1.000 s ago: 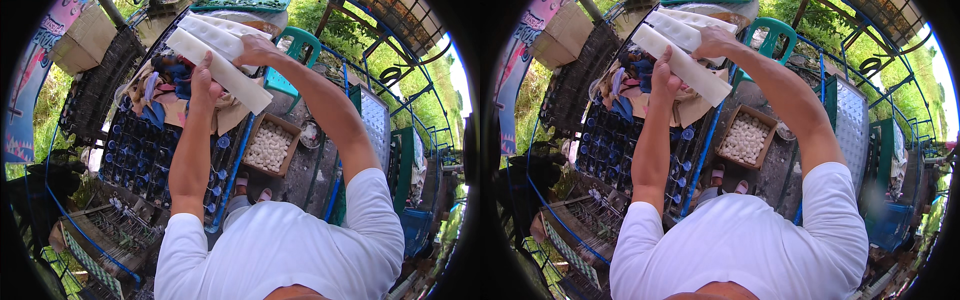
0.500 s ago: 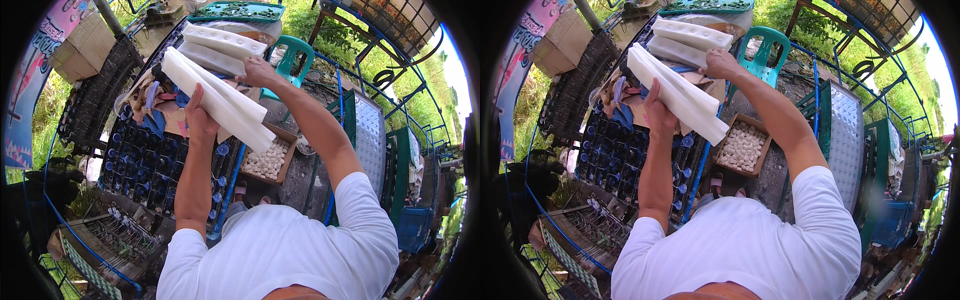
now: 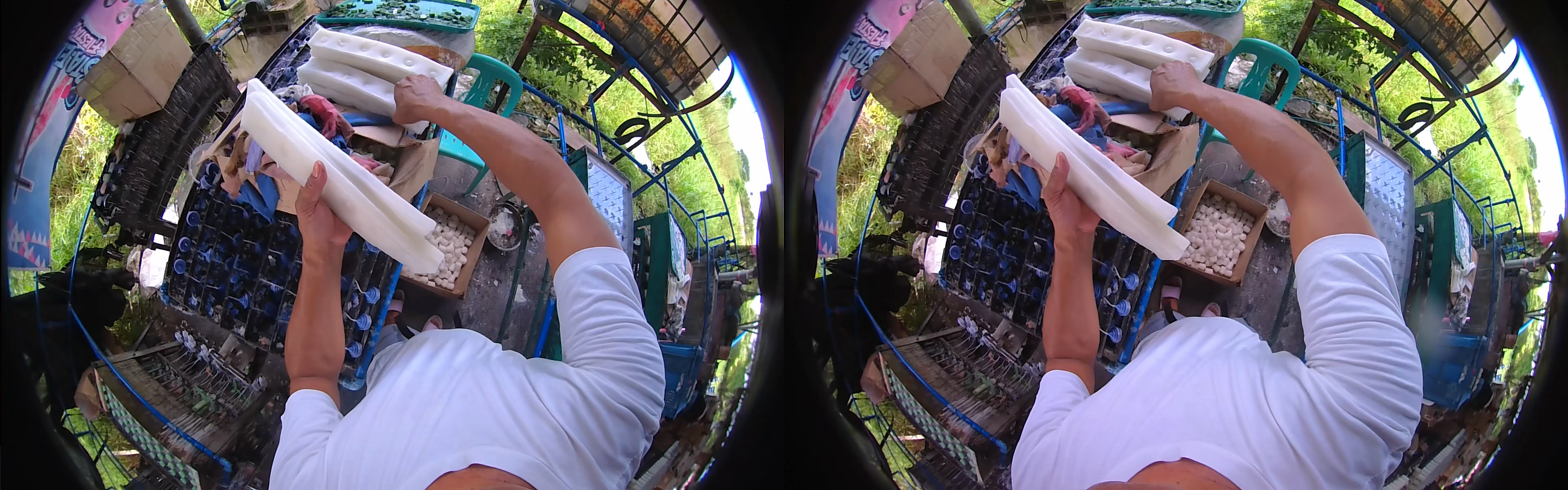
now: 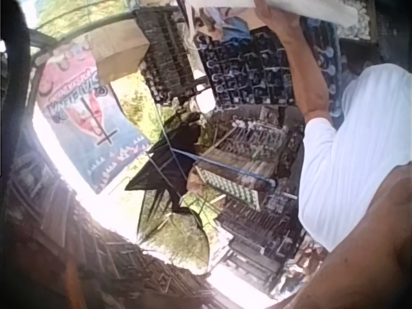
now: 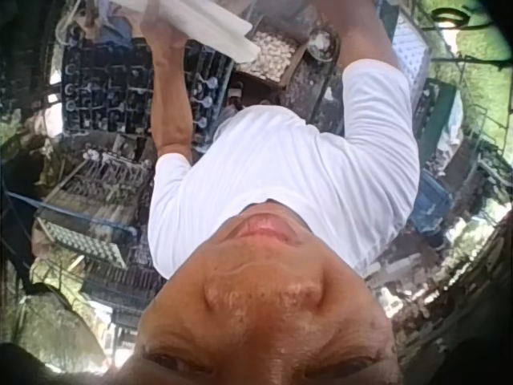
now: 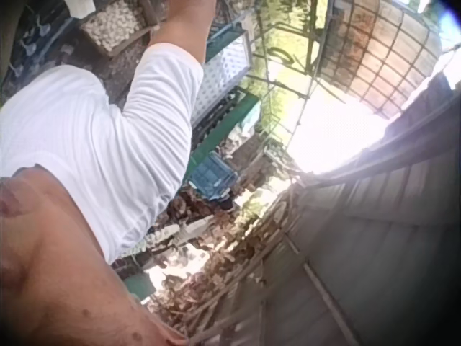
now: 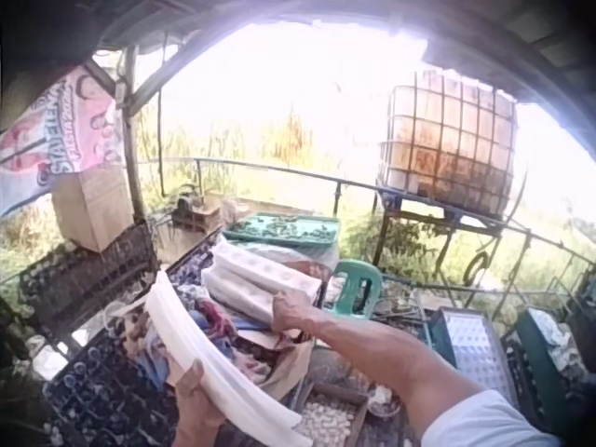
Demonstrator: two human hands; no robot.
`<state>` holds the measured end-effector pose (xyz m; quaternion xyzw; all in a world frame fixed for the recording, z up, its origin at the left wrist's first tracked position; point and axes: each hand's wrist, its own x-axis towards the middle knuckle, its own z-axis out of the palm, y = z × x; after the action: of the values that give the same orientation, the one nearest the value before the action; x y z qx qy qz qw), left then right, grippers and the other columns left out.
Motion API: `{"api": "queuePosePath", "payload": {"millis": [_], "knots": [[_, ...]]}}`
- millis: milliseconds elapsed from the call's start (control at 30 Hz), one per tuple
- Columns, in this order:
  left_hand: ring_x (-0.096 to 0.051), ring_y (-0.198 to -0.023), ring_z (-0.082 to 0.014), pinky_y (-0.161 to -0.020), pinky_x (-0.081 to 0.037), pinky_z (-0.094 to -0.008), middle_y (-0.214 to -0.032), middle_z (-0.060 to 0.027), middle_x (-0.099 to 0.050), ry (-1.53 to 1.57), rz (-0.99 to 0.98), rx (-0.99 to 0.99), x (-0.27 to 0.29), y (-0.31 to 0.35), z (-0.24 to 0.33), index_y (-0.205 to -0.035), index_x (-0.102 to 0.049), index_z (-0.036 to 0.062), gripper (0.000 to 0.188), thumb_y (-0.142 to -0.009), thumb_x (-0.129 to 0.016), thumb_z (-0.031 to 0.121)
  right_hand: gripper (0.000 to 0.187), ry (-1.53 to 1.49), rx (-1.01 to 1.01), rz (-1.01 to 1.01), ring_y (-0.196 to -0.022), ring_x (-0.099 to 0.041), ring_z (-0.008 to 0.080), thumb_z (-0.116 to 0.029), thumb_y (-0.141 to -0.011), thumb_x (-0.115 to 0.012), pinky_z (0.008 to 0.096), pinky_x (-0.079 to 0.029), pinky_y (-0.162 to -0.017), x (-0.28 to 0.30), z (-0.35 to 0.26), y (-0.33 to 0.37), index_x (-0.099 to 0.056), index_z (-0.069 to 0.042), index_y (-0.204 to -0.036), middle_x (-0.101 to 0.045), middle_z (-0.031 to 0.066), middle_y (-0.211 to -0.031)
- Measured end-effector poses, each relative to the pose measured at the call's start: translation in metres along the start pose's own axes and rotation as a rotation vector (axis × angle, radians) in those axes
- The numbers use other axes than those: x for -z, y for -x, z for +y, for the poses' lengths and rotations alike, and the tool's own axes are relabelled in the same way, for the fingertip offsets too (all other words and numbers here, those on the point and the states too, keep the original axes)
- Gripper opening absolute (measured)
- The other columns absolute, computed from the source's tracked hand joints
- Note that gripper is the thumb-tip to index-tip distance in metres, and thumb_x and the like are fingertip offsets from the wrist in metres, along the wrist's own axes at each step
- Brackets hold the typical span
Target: The person inserts wicks into numerous small white candle cups arranged on a table. They then retrieve a long white sheet, tear it into strips, and place the strips on the table among the candles.
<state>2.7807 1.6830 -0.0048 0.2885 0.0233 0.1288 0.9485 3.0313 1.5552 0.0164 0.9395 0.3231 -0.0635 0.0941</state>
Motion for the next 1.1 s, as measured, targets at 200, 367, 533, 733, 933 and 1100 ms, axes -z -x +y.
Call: {"api": "queuePosePath", "payload": {"millis": [200,367,533,733,933,1100], "knots": [[-0.07,-0.095,-0.0316,-0.089,-0.057,-0.0482,-0.102,-0.0176,-0.068,-0.052,-0.026,0.047,-0.002,-0.01,-0.012,-0.128,-0.054,-0.0002,0.053,-0.094,-0.071,0.038,0.046,-0.162,-0.074,-0.063,-0.108,-0.071,0.0318,-0.028,-0.082,-0.061,0.0402,-0.057,-0.094,-0.01,-0.001,-0.011,-0.073,-0.003,-0.119,-0.072,0.0175,-0.119],[-0.069,-0.1,-0.0325,-0.091,-0.056,-0.048,-0.105,-0.018,-0.067,0.001,-0.054,0.101,-0.008,-0.012,-0.019,-0.128,-0.053,-0.0009,0.058,-0.092,-0.072,0.041,0.052,-0.674,-0.069,-0.197,-0.106,-0.068,0.029,-0.037,-0.087,-0.066,0.0405,-0.053,-0.088,0.021,0.036,0.016,-0.067,0.006,-0.117,-0.069,0.024,-0.118],[-0.065,-0.114,-0.0338,-0.096,-0.054,-0.0486,-0.123,-0.0219,-0.063,0.057,-0.028,0.078,-0.038,-0.011,-0.022,-0.142,-0.044,-0.0018,0.076,-0.09,-0.071,0.046,0.079,-0.931,0.0,0.065,-0.117,-0.063,0.0359,-0.064,-0.096,-0.057,0.0442,-0.048,-0.099,0.025,-0.02,0.153,-0.058,0.005,-0.133,-0.065,0.0256,-0.128],[-0.044,-0.139,-0.0471,-0.116,-0.037,-0.0562,-0.152,-0.0238,-0.044,0.162,-0.273,0.123,-0.019,0.005,-0.076,-0.156,-0.029,0.0021,0.086,-0.093,-0.064,0.049,0.047,-0.744,-0.138,0.474,-0.102,-0.067,0.0403,-0.028,-0.099,-0.065,0.0445,-0.054,-0.089,-0.014,-0.041,0.283,-0.059,0.002,-0.135,-0.069,0.0225,-0.113],[-0.047,-0.137,-0.0397,-0.112,-0.042,-0.0595,-0.147,-0.0218,-0.047,0.415,-0.462,0.365,-0.041,0.025,-0.128,-0.159,-0.027,0.0061,0.087,-0.093,-0.068,0.046,0.046,-1.201,-0.159,0.632,-0.105,-0.068,0.0322,-0.028,-0.099,-0.065,0.0419,-0.055,-0.089,-0.03,-0.038,0.375,-0.06,0.001,-0.135,-0.069,0.0192,-0.118],[-0.053,-0.128,-0.0346,-0.115,-0.038,-0.0573,-0.141,-0.0181,-0.052,0.51,-0.602,0.528,-0.108,0.06,-0.159,-0.151,-0.036,0.0004,0.083,-0.091,-0.075,0.043,0.077,-2.395,-0.213,1.136,-0.125,-0.059,0.0229,-0.068,-0.104,-0.035,0.0424,-0.043,-0.107,-0.112,-0.061,0.467,-0.059,-0.002,-0.136,-0.066,0.0121,-0.131]]}}
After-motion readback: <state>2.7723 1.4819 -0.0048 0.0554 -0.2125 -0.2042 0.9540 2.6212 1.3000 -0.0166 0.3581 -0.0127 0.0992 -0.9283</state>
